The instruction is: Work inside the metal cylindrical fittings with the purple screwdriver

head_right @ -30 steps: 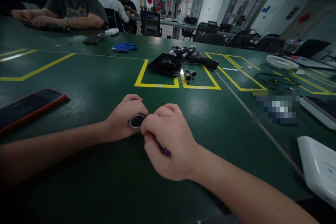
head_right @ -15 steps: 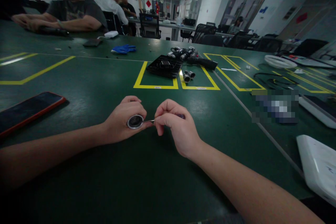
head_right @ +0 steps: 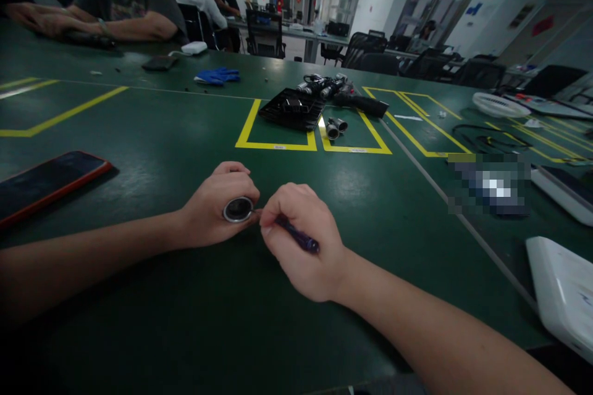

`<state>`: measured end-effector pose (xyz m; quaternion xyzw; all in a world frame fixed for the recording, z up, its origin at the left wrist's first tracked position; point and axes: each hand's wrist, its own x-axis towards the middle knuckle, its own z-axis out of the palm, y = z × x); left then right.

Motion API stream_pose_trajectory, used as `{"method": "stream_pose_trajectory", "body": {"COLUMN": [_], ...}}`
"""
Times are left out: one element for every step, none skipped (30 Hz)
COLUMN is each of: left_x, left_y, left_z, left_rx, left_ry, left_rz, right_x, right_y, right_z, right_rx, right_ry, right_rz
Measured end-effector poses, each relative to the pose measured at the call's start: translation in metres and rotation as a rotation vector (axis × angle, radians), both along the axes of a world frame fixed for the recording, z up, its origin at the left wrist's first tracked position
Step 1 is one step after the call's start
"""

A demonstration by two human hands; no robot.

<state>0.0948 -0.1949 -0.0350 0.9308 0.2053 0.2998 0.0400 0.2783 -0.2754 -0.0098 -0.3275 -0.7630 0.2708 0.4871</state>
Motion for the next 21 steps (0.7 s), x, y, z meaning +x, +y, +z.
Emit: {"method": "stream_pose_trajectory", "body": {"left_x": [0.0001, 0.0003, 0.0004, 0.0005, 0.0006, 0.0006, 0.0005, 0.0005, 0.0004, 0.0002, 0.0001, 0.0001, 0.0000, 0.0000, 0.0000, 0.0000, -0.0001, -0.0003, -0.0004, -0.0006, -0.0007], "left_y": [-0.0004, -0.0007, -0.0010, -0.0013, -0.0014, -0.0015, -0.0015, -0.0013, -0.0011, -0.0008, -0.0004, 0.0001, 0.0006, 0.0011, 0.0015, 0.0019, 0.0022, 0.0024, 0.0025, 0.0025, 0.0023], "left_z": [0.0002, 0.0006, 0.0009, 0.0012, 0.0014, 0.0015, 0.0016, 0.0016, 0.0015, 0.0015, 0.0014, 0.0013, 0.0011, 0.0009, 0.0007, 0.0004, 0.0000, -0.0003, -0.0007, -0.0009, -0.0011], "left_rx": [-0.003, -0.005, -0.005, -0.004, 0.000, 0.003, 0.006, 0.007, 0.008, 0.007, 0.007, 0.006, 0.003, 0.000, -0.002, -0.004, -0.004, -0.002, 0.001, 0.003, 0.005], "left_ry": [0.003, 0.005, 0.005, 0.006, 0.005, 0.003, 0.001, 0.001, 0.000, 0.001, 0.004, 0.008, 0.012, 0.017, 0.020, 0.023, 0.024, 0.024, 0.021, 0.018, 0.013], "left_rz": [0.006, 0.011, 0.013, 0.011, 0.006, 0.002, -0.002, -0.005, -0.010, -0.011, -0.012, -0.008, -0.002, 0.004, 0.009, 0.009, 0.004, 0.000, -0.004, -0.004, -0.003], "right_x": [0.0002, 0.0004, 0.0005, 0.0003, 0.0000, -0.0005, -0.0011, -0.0016, -0.0020, -0.0021, -0.0021, -0.0017, -0.0013, -0.0007, -0.0001, 0.0003, 0.0006, 0.0006, 0.0005, 0.0002, -0.0002], "right_y": [0.0002, 0.0002, 0.0001, -0.0002, -0.0004, -0.0007, -0.0008, -0.0007, -0.0005, -0.0002, 0.0001, 0.0005, 0.0007, 0.0007, 0.0005, 0.0001, -0.0004, -0.0008, -0.0012, -0.0013, -0.0012], "right_z": [-0.0006, -0.0012, -0.0018, -0.0023, -0.0028, -0.0033, -0.0039, -0.0046, -0.0053, -0.0061, -0.0069, -0.0077, -0.0083, -0.0088, -0.0090, -0.0089, -0.0087, -0.0084, -0.0081, -0.0080, -0.0081], "right_rx": [-0.027, -0.052, -0.073, -0.094, -0.114, -0.132, -0.152, -0.178, -0.220, -0.270, -0.318, -0.356, -0.373, -0.359, -0.321, -0.266, -0.209, -0.155, -0.113, -0.089, -0.082], "right_ry": [0.020, 0.035, 0.045, 0.053, 0.059, 0.069, 0.085, 0.111, 0.147, 0.194, 0.249, 0.305, 0.352, 0.381, 0.386, 0.364, 0.321, 0.271, 0.221, 0.179, 0.155], "right_rz": [-0.005, -0.006, -0.004, -0.001, 0.002, 0.006, 0.010, 0.017, 0.028, 0.043, 0.059, 0.074, 0.084, 0.087, 0.078, 0.064, 0.047, 0.032, 0.023, 0.021, 0.022]}}
